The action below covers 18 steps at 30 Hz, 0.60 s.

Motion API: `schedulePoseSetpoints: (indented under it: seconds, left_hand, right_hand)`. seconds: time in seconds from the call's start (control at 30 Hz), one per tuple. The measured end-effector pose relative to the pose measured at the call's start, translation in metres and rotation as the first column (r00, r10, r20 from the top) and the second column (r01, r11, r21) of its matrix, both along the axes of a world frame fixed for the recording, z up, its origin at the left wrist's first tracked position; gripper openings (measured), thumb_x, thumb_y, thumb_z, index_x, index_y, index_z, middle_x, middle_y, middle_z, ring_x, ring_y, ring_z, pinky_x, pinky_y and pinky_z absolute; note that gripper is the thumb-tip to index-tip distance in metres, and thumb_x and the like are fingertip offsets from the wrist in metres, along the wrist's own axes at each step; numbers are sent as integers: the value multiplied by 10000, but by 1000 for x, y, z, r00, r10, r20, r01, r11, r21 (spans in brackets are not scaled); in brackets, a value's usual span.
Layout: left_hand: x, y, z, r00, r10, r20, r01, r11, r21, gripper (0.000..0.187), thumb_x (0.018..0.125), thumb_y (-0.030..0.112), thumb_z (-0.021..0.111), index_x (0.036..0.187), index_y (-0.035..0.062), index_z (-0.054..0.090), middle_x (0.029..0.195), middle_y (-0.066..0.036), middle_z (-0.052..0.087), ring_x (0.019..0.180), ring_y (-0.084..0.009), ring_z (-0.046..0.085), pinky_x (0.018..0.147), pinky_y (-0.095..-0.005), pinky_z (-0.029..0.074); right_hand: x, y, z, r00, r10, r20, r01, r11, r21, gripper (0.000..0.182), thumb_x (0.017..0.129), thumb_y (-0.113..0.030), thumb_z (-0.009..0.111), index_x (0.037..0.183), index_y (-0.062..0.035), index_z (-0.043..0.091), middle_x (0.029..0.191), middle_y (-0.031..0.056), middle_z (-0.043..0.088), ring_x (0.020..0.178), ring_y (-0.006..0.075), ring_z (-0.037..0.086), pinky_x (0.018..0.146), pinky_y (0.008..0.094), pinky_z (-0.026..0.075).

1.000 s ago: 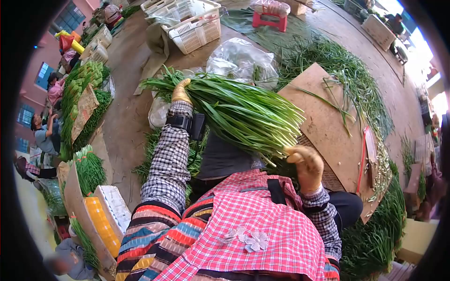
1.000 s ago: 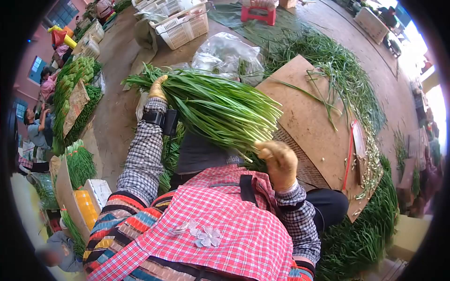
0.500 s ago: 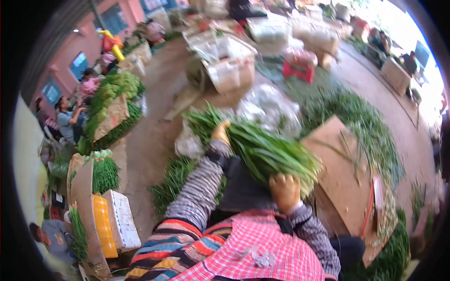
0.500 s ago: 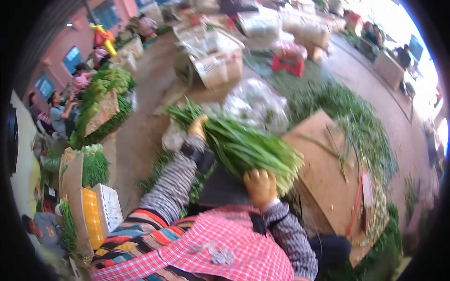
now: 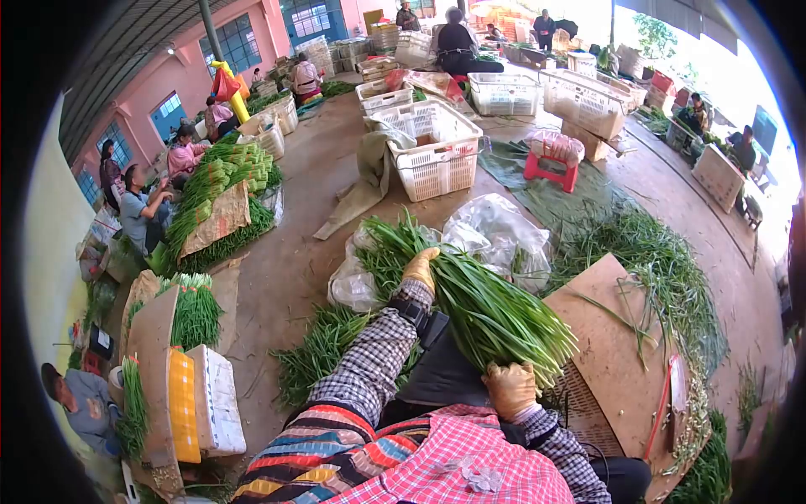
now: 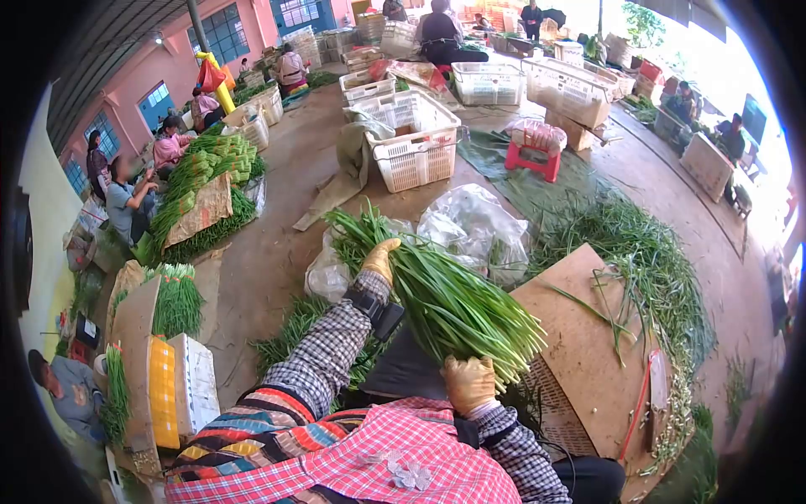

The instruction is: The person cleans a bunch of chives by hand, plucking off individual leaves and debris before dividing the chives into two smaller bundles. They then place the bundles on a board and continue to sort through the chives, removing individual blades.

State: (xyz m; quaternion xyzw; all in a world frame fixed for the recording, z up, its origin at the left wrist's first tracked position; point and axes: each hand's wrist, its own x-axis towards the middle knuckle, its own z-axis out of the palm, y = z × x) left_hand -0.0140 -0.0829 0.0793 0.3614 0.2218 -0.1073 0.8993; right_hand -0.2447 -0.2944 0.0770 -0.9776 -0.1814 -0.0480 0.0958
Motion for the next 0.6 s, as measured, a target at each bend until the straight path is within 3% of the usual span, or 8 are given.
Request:
schedulePoseSetpoints:
  seconds: [0.1, 0.23, 0.3, 0.37, 0.4, 0.43, 0.5, 0.6]
  left_hand:
    - [12, 3, -16, 1000, -11, 10, 11, 1000, -3, 507, 775, 263, 691, 1182, -8, 557, 1211, -135, 581, 995, -269, 574, 921, -415, 465]
    - [20, 9, -32, 1000, -2, 27, -2, 991, 132, 464, 767, 283, 693, 1128, 16, 574, 1077, -104, 642, 911, -275, 600, 889, -434, 482]
    - [-22, -7, 26, 999, -26, 19, 25, 1000, 19, 385, 770, 274, 675, 1049, 25, 584, 978, -123, 653, 849, -301, 617, 847, -467, 507]
    - [-8, -1, 3, 985, 8, 172, -20, 997, 69, 359, 756, 255, 687, 1011, 15, 607, 934, -118, 659, 818, -301, 628, 822, -461, 525]
    - [-19, -5, 14, 975, -29, 218, 24, 999, 28, 367, 750, 245, 696, 1019, 12, 606, 929, -109, 658, 820, -294, 626, 827, -454, 523]
    - [-1, 5, -7, 976, -40, 214, 40, 999, 5, 370, 745, 237, 706, 1019, 10, 604, 926, -106, 657, 819, -286, 625, 824, -446, 525]
    - [0, 12, 0, 977, 8, 212, -45, 985, 169, 352, 739, 229, 718, 990, 6, 612, 937, -110, 659, 816, -278, 631, 829, -437, 521]
    - [3, 19, 2, 989, -8, 145, -16, 986, 164, 349, 735, 209, 718, 1005, 15, 611, 988, -133, 664, 864, -320, 628, 867, -471, 501]
  right_hand:
    - [-2, 0, 0, 1000, -9, -7, 9, 999, -36, 205, 842, -318, 591, 828, -114, 604, 678, 87, 651, 733, 292, 614, 758, 470, 414]
    - [-6, -7, 0, 999, -43, 31, 43, 999, -1, 195, 841, -317, 595, 798, -128, 616, 689, 85, 659, 700, 287, 623, 752, 467, 411]
    - [-9, -9, -3, 996, -86, -23, 86, 996, -5, 193, 838, -317, 602, 777, -135, 619, 683, 83, 656, 711, 281, 626, 746, 461, 411]
    - [-12, -13, -9, 995, -100, 22, 101, 995, -20, 204, 820, -339, 627, 747, -148, 620, 635, 60, 627, 716, 257, 627, 721, 450, 417]
    - [-14, -16, -7, 995, -94, 37, 96, 995, -34, 206, 811, -344, 634, 742, -151, 619, 642, 59, 628, 715, 250, 627, 722, 448, 422]
    - [-18, -19, -15, 993, -112, 23, 113, 992, -49, 194, 814, -334, 626, 749, -151, 620, 655, 63, 632, 710, 250, 621, 723, 452, 427]
    - [-30, -34, -26, 990, -121, -69, 112, 986, -123, 140, 799, -283, 586, 791, -153, 639, 670, 58, 639, 729, 266, 607, 745, 453, 428]
    - [-49, -58, -53, 996, -86, 5, 86, 996, -27, 149, 734, -261, 595, 806, -143, 651, 685, 53, 643, 801, 259, 604, 794, 434, 416]
